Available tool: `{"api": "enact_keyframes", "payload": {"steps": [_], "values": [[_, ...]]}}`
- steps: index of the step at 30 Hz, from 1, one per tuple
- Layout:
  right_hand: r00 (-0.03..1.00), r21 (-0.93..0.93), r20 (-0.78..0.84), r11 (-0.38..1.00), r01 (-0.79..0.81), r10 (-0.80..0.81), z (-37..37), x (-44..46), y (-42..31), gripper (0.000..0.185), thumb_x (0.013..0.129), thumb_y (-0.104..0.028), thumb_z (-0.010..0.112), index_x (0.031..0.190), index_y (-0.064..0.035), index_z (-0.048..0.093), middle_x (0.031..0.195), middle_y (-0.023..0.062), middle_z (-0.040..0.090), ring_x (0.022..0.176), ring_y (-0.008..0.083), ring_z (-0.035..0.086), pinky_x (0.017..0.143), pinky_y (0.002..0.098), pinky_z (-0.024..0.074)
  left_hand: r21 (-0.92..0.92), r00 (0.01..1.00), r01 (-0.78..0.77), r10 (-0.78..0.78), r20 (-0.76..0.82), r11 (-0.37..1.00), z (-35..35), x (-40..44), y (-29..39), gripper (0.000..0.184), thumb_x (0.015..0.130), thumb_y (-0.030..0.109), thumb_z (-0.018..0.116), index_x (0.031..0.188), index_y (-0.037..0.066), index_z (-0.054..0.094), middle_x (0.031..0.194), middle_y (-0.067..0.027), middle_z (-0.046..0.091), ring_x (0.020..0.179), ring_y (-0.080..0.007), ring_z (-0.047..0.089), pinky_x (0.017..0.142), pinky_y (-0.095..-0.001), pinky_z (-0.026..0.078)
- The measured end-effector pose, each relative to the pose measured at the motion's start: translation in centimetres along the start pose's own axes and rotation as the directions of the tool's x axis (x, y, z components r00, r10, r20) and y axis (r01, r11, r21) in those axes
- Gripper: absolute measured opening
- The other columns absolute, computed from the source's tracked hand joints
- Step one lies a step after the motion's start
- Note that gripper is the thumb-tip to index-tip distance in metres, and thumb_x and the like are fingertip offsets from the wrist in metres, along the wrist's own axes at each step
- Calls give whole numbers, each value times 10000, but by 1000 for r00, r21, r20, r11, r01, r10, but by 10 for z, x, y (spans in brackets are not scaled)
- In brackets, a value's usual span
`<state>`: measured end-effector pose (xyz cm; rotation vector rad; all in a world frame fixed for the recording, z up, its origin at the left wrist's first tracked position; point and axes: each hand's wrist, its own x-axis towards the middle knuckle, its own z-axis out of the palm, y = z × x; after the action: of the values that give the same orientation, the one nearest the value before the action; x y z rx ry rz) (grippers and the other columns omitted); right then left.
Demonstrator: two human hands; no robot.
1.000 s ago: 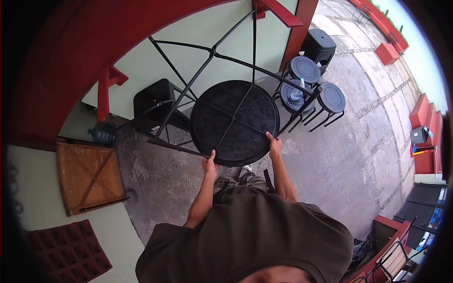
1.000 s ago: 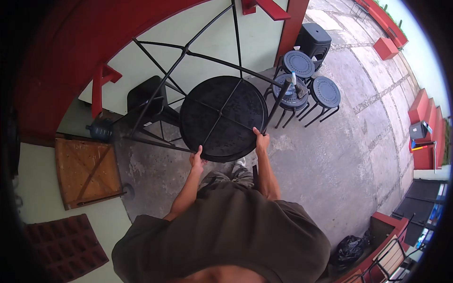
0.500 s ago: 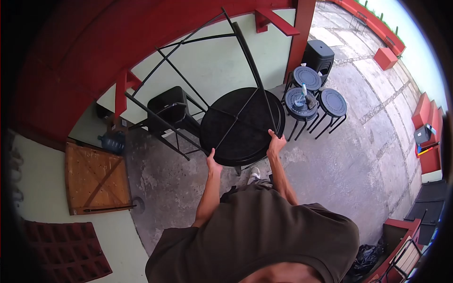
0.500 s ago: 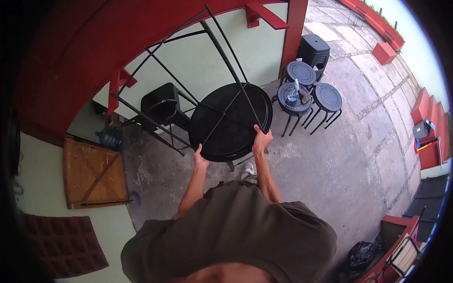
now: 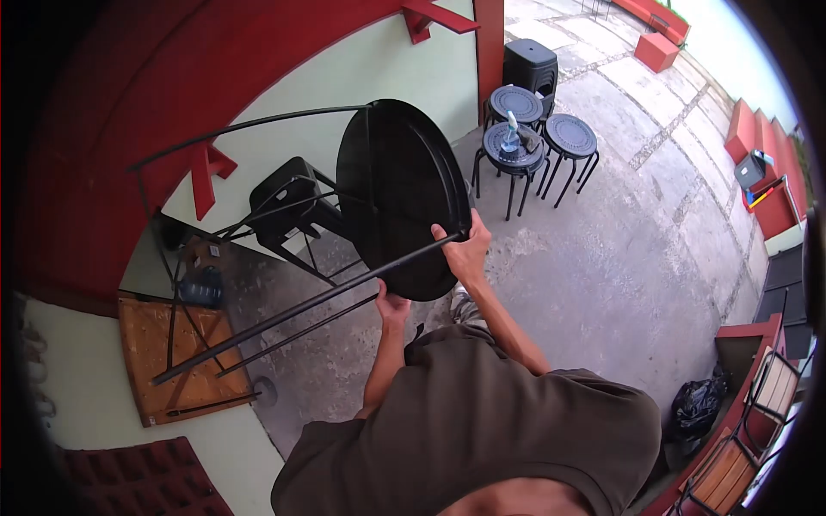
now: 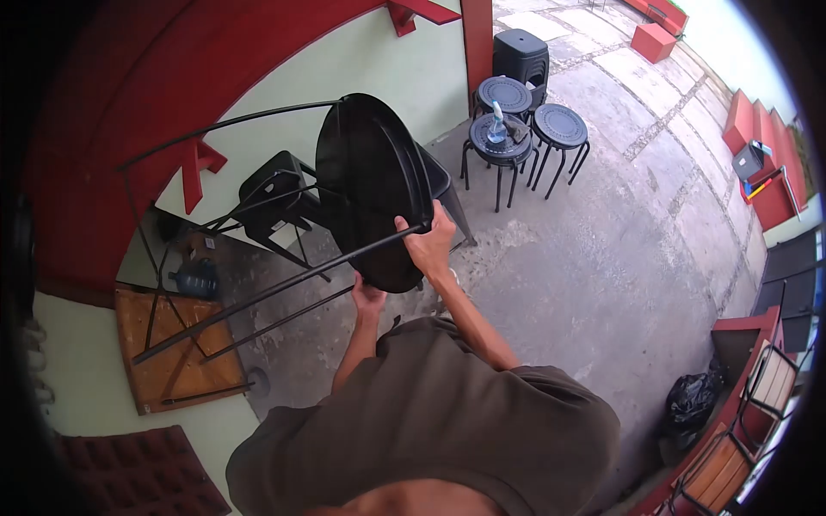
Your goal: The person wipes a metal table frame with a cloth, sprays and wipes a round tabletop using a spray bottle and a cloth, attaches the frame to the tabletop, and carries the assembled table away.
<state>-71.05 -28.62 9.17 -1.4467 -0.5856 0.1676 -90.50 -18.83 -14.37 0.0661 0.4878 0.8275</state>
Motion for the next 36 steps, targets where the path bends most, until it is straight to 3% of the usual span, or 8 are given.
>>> {"api": "enact_keyframes", "payload": {"steps": [2, 4, 6, 8, 11, 16, 26, 36], "values": [[999, 3, 38, 1000, 27, -27, -8, -24, -37, 330, 717, -102, 802, 953, 35, 616, 753, 75, 657, 688, 124, 585, 672, 283, 492, 13, 1000, 21, -21, 6, 1000, -7, -16, -11, 483, 889, 354, 680, 1276, 75, 606, 1335, -83, 609, 1273, -276, 533, 1132, -478, 339], [988, -88, 132, 992, 85, -73, -16, -49, -49, 362, 685, -153, 812, 918, 26, 601, 686, 117, 622, 613, 150, 584, 589, 309, 470, -10, 998, 53, -53, 16, 999, -22, -29, -19, 507, 877, 338, 688, 1300, 78, 591, 1368, -74, 585, 1304, -270, 505, 1144, -477, 323], [963, -135, 236, 978, 161, -126, -23, -71, -57, 351, 686, -166, 811, 849, 11, 554, 653, 147, 584, 570, 224, 589, 541, 345, 448, 13, 980, 72, -73, 187, 997, -20, -62, -28, 526, 871, 318, 686, 1329, 86, 572, 1398, -63, 558, 1328, -258, 477, 1148, -466, 320], [940, -114, 293, 970, 215, -174, -30, -90, -70, 344, 670, -124, 785, 821, -10, 497, 643, 155, 536, 556, 334, 536, 514, 376, 426, -6, 979, -4, 6, 204, 1000, 4, -94, -43, 566, 865, 317, 685, 1368, 99, 543, 1440, -42, 516, 1357, -237, 440, 1149, -426, 328], [906, -104, 343, 948, 300, -249, -35, -110, -82, 347, 650, -92, 765, 808, -29, 462, 659, 157, 516, 568, 389, 535, 505, 406, 421, 110, 997, 53, -47, -55, 993, -31, -93, -63, 564, 954, 534, 543, 1328, 112, 569, 1337, -59, 588, 1258, -225, 531, 1078, -385, 408], [877, -109, 396, 935, 339, -272, -63, -130, -95, 343, 639, -97, 759, 813, -43, 468, 691, 138, 541, 587, 385, 563, 514, 426, 441, 142, 933, 262, -213, -288, 955, -46, -114, -96, 566, 951, 520, 520, 1326, 98, 562, 1349, -80, 576, 1271, -245, 516, 1088, -407, 384], [882, -234, 334, 878, 418, -331, -198, -94, -93, 306, 683, -116, 754, 795, -55, 475, 686, 95, 524, 596, 319, 588, 506, 401, 454, 130, 813, 567, -528, -245, 813, 4, -113, -246, 572, 944, 492, 475, 1323, 70, 549, 1373, -120, 550, 1297, -285, 486, 1110, -450, 337], [966, -484, 35, 841, 240, -255, -387, -41, -68, 321, 687, -125, 757, 813, -36, 475, 730, 143, 518, 619, 381, 572, 525, 433, 451, 120, 501, 864, -857, -119, 488, 76, -101, -454, 580, 937, 463, 429, 1319, 41, 536, 1397, -160, 525, 1323, -325, 456, 1131, -493, 290]]}}
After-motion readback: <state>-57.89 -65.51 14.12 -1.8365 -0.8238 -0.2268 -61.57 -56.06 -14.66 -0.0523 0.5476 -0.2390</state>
